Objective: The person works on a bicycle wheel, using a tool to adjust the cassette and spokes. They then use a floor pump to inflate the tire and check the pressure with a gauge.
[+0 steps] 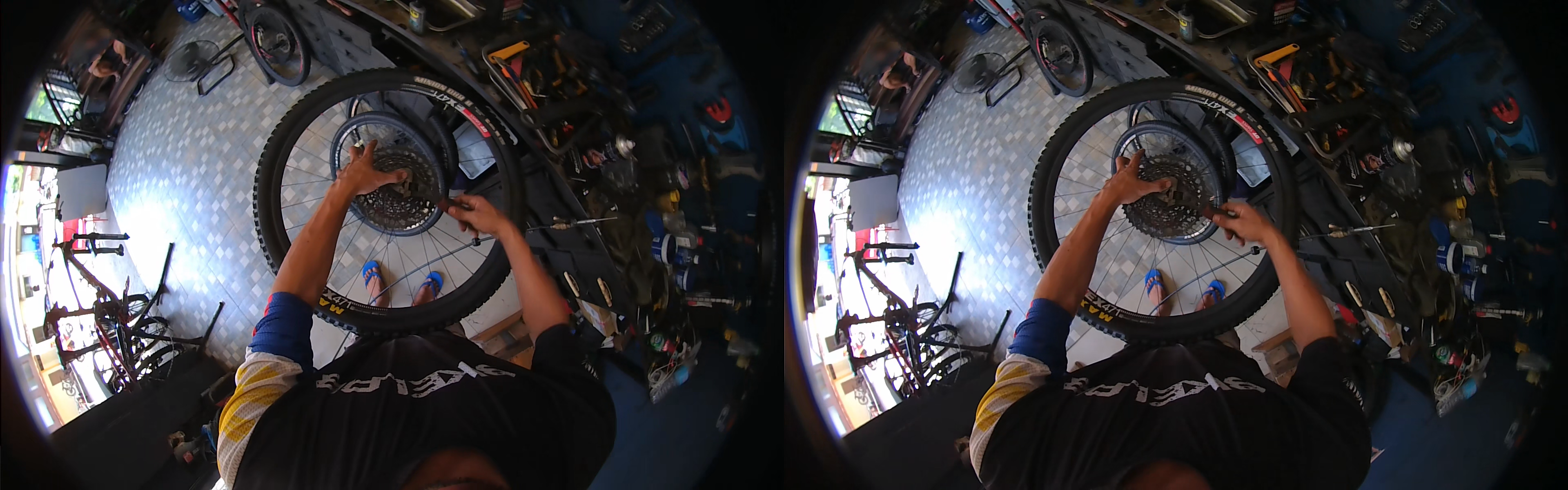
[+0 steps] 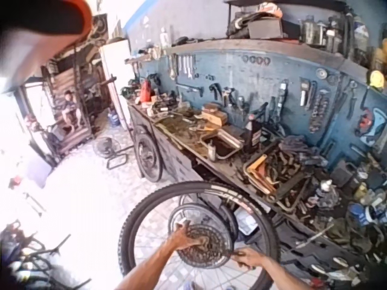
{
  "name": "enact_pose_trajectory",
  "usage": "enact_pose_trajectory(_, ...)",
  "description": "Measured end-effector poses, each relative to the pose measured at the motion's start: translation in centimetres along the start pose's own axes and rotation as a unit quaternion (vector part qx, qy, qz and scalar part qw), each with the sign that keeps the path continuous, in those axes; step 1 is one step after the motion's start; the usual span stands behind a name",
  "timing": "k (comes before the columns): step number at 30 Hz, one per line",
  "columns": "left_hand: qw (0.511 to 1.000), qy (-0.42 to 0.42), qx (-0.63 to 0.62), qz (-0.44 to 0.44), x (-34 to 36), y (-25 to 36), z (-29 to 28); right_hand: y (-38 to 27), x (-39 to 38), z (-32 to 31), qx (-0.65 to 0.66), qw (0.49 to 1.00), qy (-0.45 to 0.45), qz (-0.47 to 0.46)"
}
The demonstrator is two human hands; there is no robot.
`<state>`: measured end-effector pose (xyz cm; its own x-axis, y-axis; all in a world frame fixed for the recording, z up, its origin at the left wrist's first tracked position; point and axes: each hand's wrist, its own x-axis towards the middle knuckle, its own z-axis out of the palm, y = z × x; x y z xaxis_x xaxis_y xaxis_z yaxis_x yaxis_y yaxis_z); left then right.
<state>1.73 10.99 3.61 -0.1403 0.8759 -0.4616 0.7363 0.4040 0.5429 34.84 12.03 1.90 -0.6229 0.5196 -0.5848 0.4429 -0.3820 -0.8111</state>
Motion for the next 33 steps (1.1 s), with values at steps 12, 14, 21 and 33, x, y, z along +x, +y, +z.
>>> enact_pose_trajectory(12,1.0,-0.01,0.019,0.009,-0.4,-0.1,0.0,-0.7,2.7,25.4,0.403,0.912,0.062,-0.042)
enact_pose_trajectory(14,1.0,-0.007,0.018,0.012,-0.4,-0.1,0.2,1.1,0.9,21.4,0.426,0.903,-0.051,-0.008)
enact_pose_trajectory(21,1.0,-0.014,0.018,-0.01,0.3,0.4,0.0,-0.2,0.6,-0.6,-0.041,0.999,-0.022,0.025)
enact_pose_trajectory(33,0.999,-0.028,0.026,0.003,-0.5,0.3,-0.1,0.9,0.2,22.5,0.327,0.929,0.174,-0.014)
